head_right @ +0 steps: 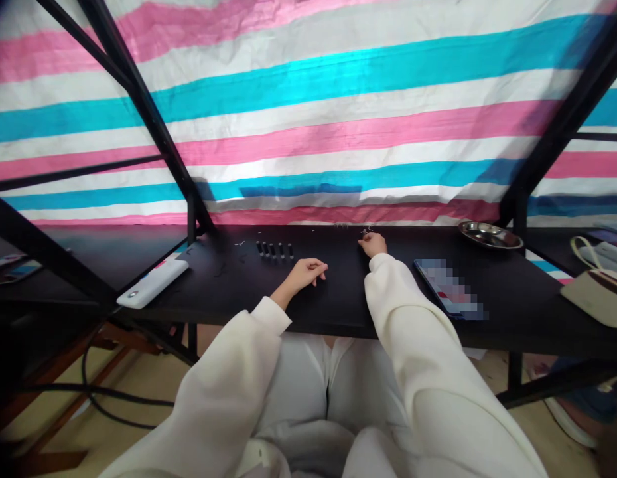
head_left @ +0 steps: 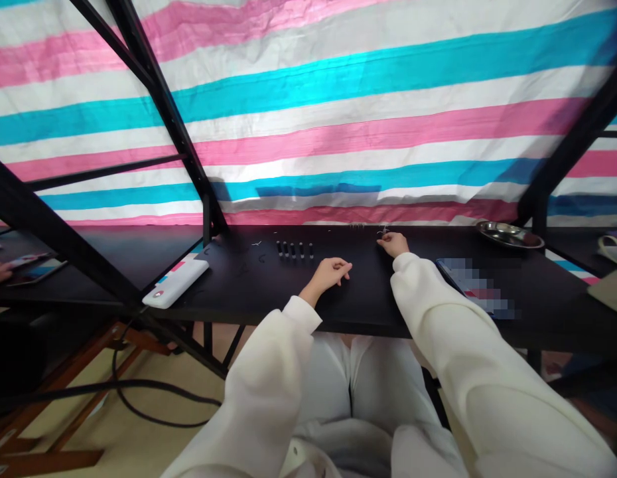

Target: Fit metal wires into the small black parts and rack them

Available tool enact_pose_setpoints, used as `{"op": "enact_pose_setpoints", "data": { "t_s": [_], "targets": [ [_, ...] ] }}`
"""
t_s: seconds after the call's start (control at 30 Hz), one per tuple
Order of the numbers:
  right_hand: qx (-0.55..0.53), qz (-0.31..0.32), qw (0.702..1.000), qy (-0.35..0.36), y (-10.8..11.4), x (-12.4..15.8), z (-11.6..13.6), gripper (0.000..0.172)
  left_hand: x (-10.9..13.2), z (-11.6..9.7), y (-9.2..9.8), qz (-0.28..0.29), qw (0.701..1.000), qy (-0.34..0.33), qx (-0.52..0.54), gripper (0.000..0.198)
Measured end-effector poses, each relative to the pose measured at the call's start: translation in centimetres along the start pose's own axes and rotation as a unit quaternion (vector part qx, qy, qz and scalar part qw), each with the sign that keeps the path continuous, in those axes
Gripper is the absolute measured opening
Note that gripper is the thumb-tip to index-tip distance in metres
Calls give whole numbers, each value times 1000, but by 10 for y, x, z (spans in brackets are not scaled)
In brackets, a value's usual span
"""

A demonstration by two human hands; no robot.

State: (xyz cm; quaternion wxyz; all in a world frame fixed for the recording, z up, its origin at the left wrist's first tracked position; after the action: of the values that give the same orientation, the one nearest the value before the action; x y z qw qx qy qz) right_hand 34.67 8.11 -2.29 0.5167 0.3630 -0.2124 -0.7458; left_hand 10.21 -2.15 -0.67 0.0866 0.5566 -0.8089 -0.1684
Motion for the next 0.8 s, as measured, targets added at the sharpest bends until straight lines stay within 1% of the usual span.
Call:
{"op": "enact_pose_setpoints", "data": {
  "t_s": [0.1, 0.33, 0.53, 0.73, 0.8],
  "targets": [
    [8, 13, 1000, -9, 0, 1, 2, 19, 1, -2, 0, 1, 1000, 6, -3, 31],
    [23, 37, 999, 4, 3, 1, 4, 17, 1, -1, 0, 3, 1000, 3, -10, 31],
    [27, 81, 996, -18, 7, 0, 1, 15, 0, 1, 0, 3, 1000, 3, -12, 31],
    [37, 65, 997, -23, 9, 0, 2, 10, 1, 1, 0, 2, 1000, 7, -11, 30],
    [37, 60, 997, -22, 10, 1, 3, 11, 1, 1, 0, 1, 1000, 7, -10, 29]
  ]
}}
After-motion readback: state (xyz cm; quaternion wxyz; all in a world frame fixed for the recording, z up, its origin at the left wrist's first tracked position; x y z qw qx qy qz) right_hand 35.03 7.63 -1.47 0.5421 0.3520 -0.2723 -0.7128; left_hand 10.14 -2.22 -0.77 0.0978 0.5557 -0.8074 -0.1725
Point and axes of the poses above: each hand's wrist, its own x-axis away from the middle knuckle, its own y-axis out of the back of the hand, z = x × y, the point moved 4 cm from there along -x, towards the middle knuckle, and after that the axes turned 7 degrees about y, right-handed, at the moved point
